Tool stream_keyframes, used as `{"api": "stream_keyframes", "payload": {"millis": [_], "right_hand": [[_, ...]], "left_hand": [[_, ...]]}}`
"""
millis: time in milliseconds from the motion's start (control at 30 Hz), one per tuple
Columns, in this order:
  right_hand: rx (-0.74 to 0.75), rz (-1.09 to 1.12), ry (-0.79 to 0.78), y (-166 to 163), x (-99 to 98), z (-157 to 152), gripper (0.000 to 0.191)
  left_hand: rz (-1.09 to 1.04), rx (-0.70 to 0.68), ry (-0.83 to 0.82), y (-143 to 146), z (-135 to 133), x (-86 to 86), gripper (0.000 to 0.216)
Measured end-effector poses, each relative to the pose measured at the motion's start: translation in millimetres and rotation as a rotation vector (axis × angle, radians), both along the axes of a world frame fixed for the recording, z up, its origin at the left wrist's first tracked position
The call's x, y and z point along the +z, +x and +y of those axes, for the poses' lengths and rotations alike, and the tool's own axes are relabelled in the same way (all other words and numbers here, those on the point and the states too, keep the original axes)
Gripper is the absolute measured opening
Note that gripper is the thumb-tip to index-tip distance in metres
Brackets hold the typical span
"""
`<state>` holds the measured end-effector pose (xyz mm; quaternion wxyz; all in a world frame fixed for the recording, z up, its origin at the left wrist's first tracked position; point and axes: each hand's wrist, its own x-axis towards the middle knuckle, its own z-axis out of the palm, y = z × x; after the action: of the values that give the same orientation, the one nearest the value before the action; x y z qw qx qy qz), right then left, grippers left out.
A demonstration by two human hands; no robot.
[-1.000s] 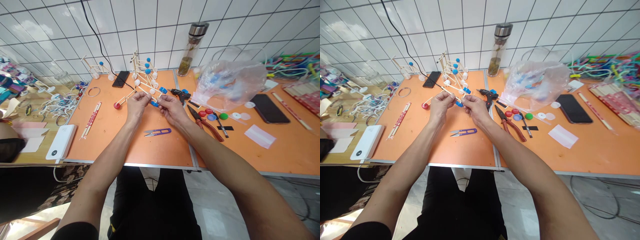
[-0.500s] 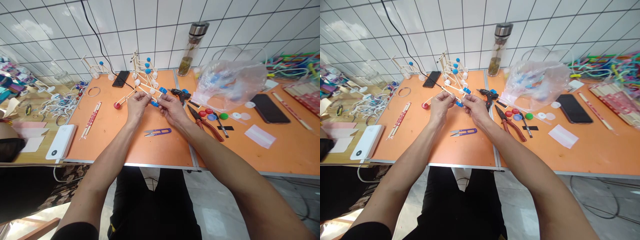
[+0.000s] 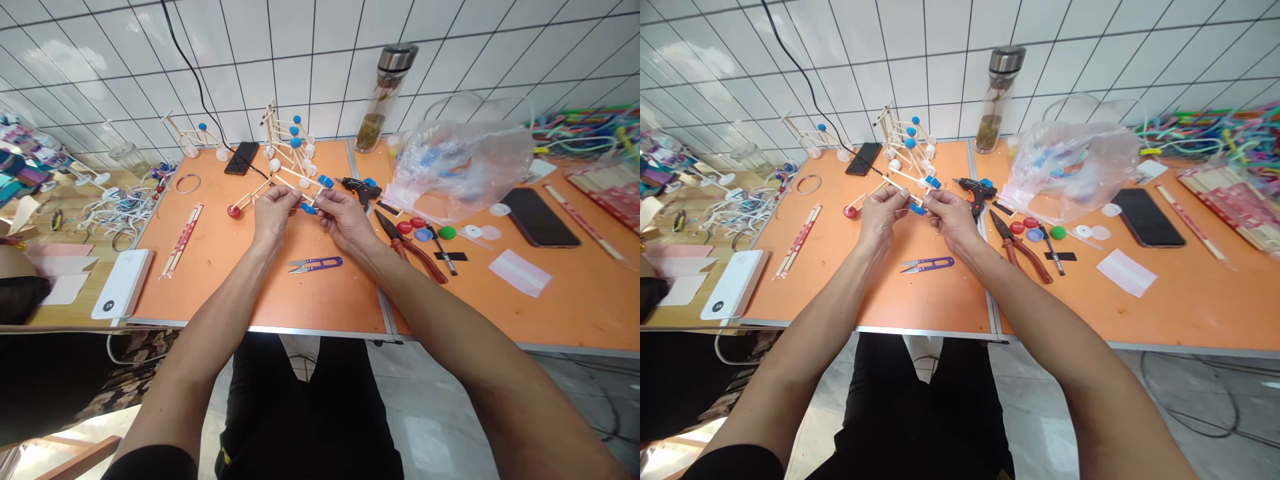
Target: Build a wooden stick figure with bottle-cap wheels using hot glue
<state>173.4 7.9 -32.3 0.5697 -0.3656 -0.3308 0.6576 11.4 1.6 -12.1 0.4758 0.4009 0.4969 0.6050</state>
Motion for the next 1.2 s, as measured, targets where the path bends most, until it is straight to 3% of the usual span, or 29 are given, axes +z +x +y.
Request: {"api": "stream_keyframes", "payload": {"millis": [200,533,833,1200], "right_hand": [[-0.001,-0.005,0.0,0,1.1,0,0.036],[0.004,-0.016,-0.013,-1,3.4,-1,0.04],[-0.032,-0.145,-0.036,2,8.1,-3,0.017],[0.17,-0.423,-0.041,9,10.6,-3,0.018]], "left_hand": [[-0.008,-0.016,0.029,-2,1,-0.7,0.028],[-0.021,-0.025,0.053,-4,4,-5.0,0.026],[-0.116,0.025,0.108,0,1,7.6,0.035],[-0.174,0.087,0.116,-8,5,21.5,0.04]]}}
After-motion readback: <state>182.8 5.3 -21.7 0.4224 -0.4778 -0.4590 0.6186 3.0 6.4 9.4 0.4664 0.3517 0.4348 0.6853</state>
